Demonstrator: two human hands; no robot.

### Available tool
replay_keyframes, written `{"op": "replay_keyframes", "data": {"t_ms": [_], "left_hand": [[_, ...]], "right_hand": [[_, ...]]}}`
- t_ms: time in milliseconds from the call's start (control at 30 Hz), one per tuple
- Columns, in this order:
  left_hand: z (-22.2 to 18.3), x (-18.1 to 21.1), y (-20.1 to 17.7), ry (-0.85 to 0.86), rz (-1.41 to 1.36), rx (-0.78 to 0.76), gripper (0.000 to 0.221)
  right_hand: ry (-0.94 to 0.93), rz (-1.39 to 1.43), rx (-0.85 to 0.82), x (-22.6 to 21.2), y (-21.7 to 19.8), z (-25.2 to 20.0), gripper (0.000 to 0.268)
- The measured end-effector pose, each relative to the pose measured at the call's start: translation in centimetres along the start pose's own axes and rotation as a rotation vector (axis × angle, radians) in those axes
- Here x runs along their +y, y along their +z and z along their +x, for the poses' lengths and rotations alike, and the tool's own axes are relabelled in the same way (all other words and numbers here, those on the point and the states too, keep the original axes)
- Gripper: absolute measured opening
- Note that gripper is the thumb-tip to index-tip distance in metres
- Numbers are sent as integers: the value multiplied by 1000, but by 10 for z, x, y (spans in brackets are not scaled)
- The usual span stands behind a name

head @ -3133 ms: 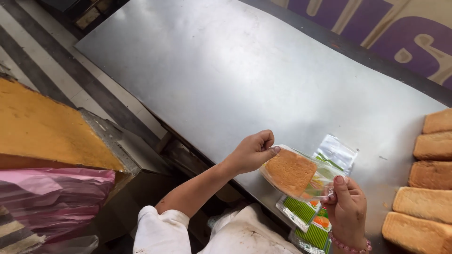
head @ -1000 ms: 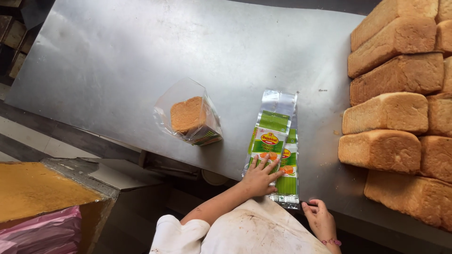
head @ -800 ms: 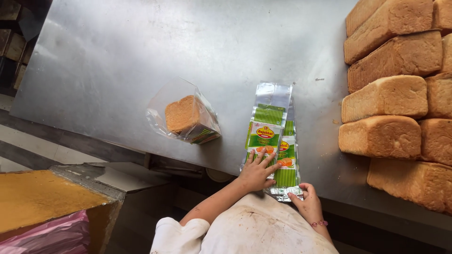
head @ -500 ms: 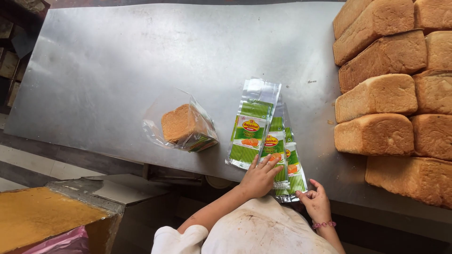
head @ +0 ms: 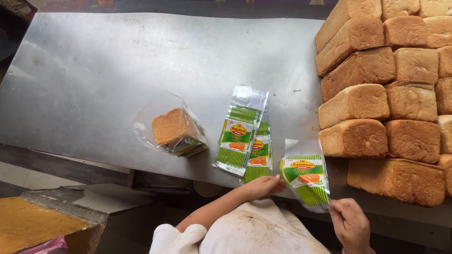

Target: Packaging loaves of bread into plastic bags.

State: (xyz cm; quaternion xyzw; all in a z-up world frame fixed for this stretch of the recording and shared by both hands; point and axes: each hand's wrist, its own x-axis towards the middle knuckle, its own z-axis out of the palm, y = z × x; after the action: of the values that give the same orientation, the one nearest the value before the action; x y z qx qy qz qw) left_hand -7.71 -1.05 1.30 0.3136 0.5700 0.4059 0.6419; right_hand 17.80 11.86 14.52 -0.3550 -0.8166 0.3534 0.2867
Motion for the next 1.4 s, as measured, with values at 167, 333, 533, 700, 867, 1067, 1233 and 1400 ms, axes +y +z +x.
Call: {"op": "replay_keyframes", "data": {"t_ms": [167,333,533,700,867,1067,1233,1400], "left_hand": [[10,61,19,36,-1044,-313,69],[-24,149,-21,486,-1337,-280,103],[30,38,-73,459,-1076,293,26],[-15,92,-9,474,-498,114,11],[-41,136,49,630,182,120,34],[-40,128,55,534,261,-60,45],[-22,87,54,383,-162,-150,42],[-33,136,70,334,-313,-176,32]], "right_hand": [[-107,291,-292,27,-6,-3,11],[-21,411,-382,106,-7,-41,12],[126,461,-132,269,17,-126,24],[463,182,-267,155,-9,-72,56],[202,831,-195,17,0,-16,79],[107,849,-163,48,22,-27,21],[354,695,-77,26,13,-39,23],[408,566,-96,26,-5,-51,26]]}}
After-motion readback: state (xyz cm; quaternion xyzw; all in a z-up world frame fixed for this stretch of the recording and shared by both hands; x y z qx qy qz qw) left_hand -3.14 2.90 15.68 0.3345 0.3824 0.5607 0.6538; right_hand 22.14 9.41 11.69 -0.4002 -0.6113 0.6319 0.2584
